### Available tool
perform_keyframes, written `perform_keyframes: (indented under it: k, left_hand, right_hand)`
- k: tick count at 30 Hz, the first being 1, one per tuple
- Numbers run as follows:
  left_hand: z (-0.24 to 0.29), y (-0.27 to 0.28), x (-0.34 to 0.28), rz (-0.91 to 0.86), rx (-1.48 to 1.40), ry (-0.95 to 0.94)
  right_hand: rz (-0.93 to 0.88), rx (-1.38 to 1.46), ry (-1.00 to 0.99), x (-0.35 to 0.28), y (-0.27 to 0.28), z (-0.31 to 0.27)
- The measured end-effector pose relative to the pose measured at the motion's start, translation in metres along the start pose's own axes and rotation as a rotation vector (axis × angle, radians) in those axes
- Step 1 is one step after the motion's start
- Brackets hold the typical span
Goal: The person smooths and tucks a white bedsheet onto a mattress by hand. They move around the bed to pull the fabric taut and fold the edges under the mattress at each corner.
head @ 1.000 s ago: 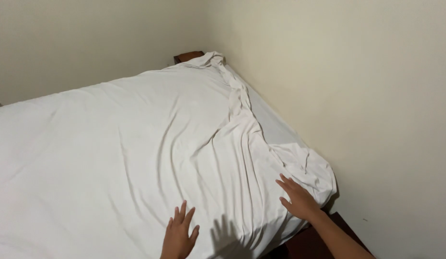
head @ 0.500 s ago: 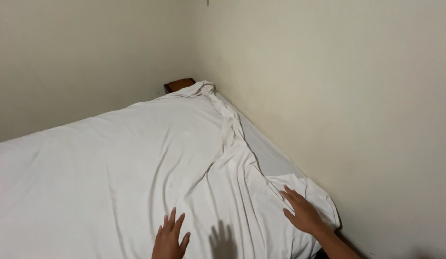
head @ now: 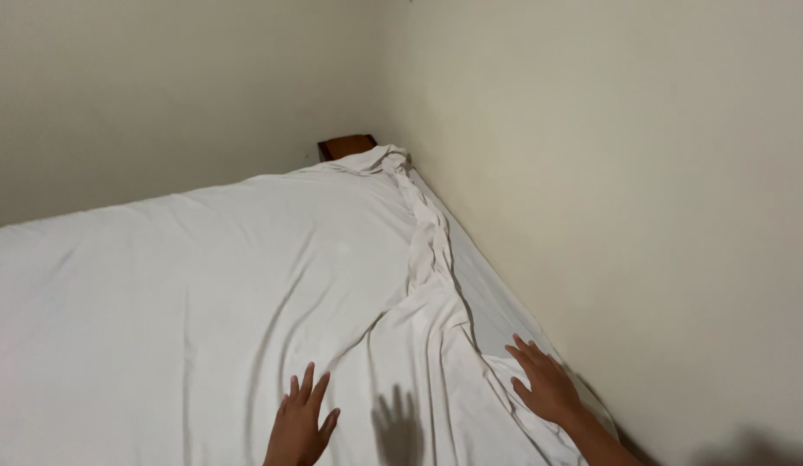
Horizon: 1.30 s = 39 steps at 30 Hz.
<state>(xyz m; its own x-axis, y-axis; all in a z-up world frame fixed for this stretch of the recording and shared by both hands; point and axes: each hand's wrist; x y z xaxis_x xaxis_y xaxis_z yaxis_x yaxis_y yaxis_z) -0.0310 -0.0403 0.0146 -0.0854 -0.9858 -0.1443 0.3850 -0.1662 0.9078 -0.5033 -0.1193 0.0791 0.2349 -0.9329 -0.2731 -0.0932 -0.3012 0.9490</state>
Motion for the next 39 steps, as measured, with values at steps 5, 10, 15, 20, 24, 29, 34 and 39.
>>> perform_keyframes:
  k: [5,10,15,20,24,29,34,39]
  left_hand:
    - [0.035,0.002,0.014,-0.029,-0.051,0.041]
    - [0.044,-0.015,0.029,-0.048,-0.087,0.051]
    - [0.039,-0.012,0.048,-0.117,-0.122,0.086]
    - [0.026,-0.020,0.080,-0.135,-0.108,0.083]
    - [0.019,-0.021,0.105,-0.144,-0.099,0.071]
    - [0.017,-0.021,0.141,-0.174,-0.062,0.101]
    - [0.026,-0.029,0.171,-0.183,-0.097,0.082]
    - [0.049,-0.036,0.184,-0.148,-0.170,0.077]
  right_hand:
    - [-0.021,-0.034,0.032,0.037,0.012,0.017]
    - [-0.029,-0.002,0.078,0.065,0.014,0.024]
    - [-0.041,0.011,0.110,0.090,0.016,0.024]
    - [-0.052,0.038,0.123,0.120,0.017,0.021]
    - [0.026,0.047,0.189,0.141,0.023,0.019]
    - [0.026,0.058,0.178,0.165,0.023,0.020]
    - [-0.017,0.024,0.122,0.174,0.033,0.020]
    - [-0.052,0.010,0.096,0.176,0.044,0.032]
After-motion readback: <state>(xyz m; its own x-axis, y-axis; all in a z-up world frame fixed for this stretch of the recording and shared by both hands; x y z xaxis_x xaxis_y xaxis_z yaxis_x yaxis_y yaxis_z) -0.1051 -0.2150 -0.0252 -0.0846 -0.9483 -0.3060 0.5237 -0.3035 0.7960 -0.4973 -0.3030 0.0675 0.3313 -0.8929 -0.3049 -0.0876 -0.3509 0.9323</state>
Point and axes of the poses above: each hand's wrist, its own x-axis towards the middle knuckle, its own y-axis out of the back of the hand, z = x × y, and after that the axes turned 11 degrees about -z, right-handed
